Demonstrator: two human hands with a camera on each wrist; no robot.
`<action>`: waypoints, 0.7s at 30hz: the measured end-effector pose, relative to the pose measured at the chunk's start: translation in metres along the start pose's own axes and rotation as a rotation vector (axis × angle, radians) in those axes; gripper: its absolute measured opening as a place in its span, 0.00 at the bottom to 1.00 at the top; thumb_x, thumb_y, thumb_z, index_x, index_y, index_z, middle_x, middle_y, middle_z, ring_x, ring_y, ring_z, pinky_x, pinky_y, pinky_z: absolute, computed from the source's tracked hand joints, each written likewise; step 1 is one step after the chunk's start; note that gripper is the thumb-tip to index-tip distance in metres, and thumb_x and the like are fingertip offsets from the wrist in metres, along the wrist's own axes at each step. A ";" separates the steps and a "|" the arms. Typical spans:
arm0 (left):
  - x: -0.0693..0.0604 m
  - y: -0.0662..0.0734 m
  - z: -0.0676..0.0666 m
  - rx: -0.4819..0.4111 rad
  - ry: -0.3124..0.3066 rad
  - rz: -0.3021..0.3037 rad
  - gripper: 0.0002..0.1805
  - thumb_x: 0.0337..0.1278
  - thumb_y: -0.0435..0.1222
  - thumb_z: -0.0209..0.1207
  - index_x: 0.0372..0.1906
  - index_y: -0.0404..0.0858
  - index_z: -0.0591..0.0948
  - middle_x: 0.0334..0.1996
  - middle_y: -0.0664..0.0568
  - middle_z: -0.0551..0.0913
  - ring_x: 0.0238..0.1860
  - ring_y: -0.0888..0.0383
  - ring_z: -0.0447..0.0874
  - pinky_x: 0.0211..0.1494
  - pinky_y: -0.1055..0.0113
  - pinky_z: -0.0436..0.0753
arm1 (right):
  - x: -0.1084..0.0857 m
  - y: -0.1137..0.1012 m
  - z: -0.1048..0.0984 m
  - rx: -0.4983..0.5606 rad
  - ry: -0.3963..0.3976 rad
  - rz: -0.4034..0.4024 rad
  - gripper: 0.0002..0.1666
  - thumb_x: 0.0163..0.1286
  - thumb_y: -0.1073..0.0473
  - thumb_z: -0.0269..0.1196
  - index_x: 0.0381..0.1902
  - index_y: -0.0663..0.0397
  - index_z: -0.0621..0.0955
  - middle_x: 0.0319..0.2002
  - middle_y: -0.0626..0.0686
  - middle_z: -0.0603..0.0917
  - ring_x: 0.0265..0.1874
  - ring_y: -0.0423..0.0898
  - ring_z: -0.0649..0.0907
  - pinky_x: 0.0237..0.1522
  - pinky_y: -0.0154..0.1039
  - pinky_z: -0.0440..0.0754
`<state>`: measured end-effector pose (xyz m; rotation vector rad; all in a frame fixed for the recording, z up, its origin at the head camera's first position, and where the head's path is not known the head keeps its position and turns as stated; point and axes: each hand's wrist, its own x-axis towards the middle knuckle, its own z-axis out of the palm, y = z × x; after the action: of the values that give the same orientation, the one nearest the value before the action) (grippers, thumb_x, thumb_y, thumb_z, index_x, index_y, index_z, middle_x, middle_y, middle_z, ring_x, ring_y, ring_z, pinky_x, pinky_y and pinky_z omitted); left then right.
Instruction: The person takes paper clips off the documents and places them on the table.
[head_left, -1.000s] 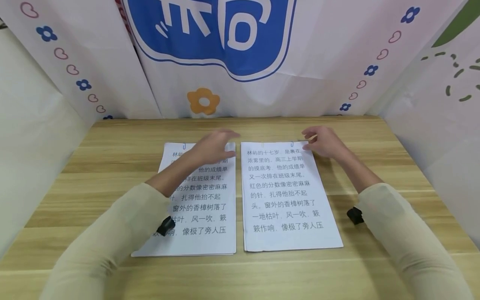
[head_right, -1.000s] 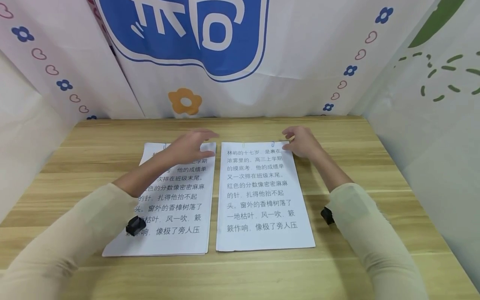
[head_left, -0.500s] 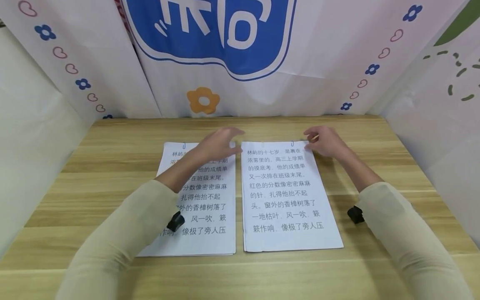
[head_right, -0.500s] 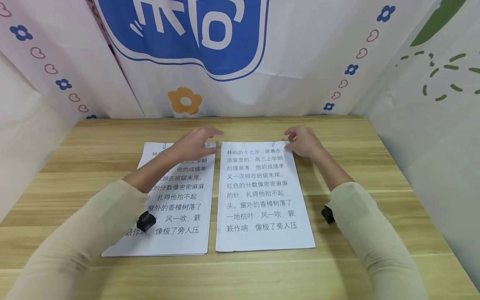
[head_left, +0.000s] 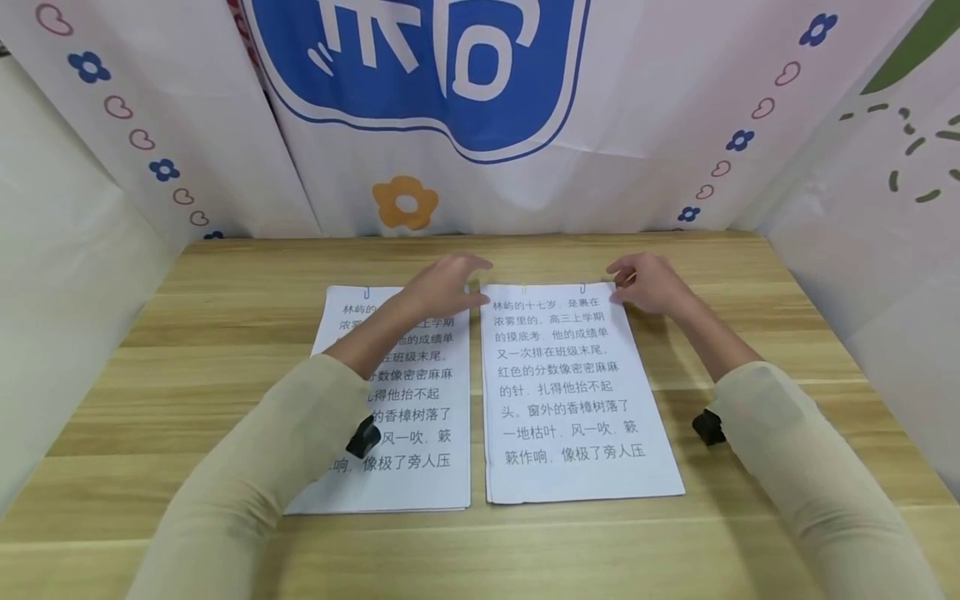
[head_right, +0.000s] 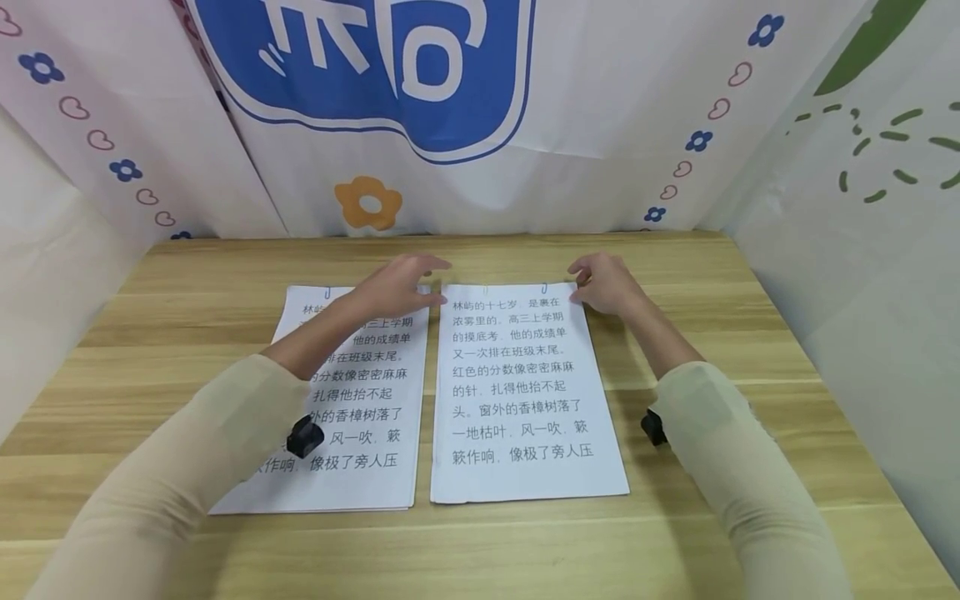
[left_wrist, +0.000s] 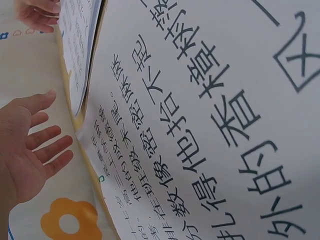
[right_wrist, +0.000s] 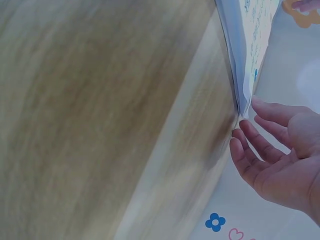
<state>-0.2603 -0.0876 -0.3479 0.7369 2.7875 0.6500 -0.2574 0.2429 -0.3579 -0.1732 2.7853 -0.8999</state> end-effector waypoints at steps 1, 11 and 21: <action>0.001 0.000 0.000 0.002 0.000 0.003 0.35 0.65 0.38 0.68 0.74 0.35 0.71 0.74 0.42 0.71 0.77 0.45 0.64 0.80 0.51 0.63 | 0.001 0.000 0.000 -0.003 0.001 -0.005 0.29 0.69 0.70 0.67 0.66 0.70 0.75 0.55 0.69 0.80 0.55 0.63 0.79 0.58 0.55 0.80; 0.004 0.000 0.006 0.000 -0.045 -0.008 0.37 0.63 0.38 0.70 0.74 0.34 0.70 0.72 0.41 0.73 0.75 0.45 0.67 0.79 0.52 0.64 | 0.005 0.003 0.003 -0.018 -0.002 -0.021 0.29 0.65 0.72 0.69 0.64 0.70 0.77 0.54 0.69 0.80 0.54 0.62 0.79 0.60 0.56 0.79; 0.006 0.001 0.008 0.035 -0.087 -0.001 0.33 0.67 0.34 0.65 0.75 0.34 0.70 0.72 0.40 0.74 0.72 0.46 0.70 0.79 0.52 0.65 | 0.006 0.003 0.005 -0.023 -0.008 -0.021 0.28 0.65 0.72 0.69 0.64 0.69 0.78 0.55 0.68 0.80 0.53 0.62 0.78 0.60 0.55 0.78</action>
<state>-0.2628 -0.0813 -0.3551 0.7521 2.7259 0.5564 -0.2620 0.2416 -0.3645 -0.2093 2.7922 -0.8695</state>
